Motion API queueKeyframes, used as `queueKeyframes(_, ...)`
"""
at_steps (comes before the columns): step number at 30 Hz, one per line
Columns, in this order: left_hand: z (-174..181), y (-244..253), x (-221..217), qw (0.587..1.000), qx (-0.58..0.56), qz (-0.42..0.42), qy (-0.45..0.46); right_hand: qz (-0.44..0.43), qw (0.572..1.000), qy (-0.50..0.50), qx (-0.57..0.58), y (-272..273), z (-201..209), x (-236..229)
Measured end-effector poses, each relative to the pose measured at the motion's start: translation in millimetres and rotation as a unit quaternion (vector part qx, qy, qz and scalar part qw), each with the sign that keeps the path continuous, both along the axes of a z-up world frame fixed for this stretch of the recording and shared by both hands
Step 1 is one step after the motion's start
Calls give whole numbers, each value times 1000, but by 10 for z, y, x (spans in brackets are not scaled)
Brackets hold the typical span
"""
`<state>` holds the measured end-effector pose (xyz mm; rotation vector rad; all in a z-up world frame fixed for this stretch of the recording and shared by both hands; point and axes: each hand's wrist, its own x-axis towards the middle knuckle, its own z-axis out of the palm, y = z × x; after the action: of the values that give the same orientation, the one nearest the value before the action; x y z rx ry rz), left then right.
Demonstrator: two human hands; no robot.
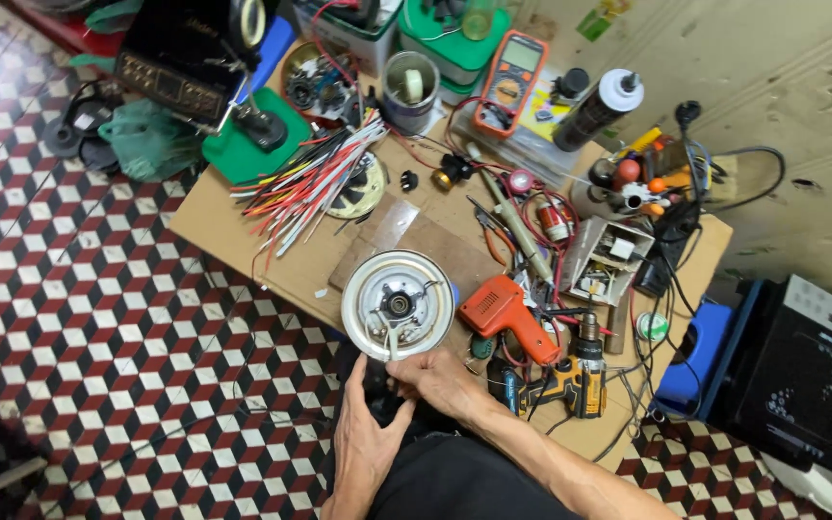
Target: Repairing or assembling a circular heating element component using a heat gun and small hand tools.
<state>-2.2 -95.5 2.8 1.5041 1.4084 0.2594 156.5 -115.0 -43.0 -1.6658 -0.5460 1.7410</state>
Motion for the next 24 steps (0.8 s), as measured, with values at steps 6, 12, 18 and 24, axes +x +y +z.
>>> queueKeyframes(6, -91, 51, -27, 999, 7, -22, 44, 66, 996, -29, 45, -114, 231, 159)
queueKeyframes(12, -219, 49, -36, 1000, 5, 14, 14, -43, 987, -157, 9, -463, 454, 656)
queueKeyframes(18, -185, 67, -10, 998, -23, 15, 51, -122, 916, -382, -2, -403, 195, 1175)
queueKeyframes(24, -135, 22, 9, 996, 76, 37, 5, 151, 806, -572, -22, -498, -450, 1283)
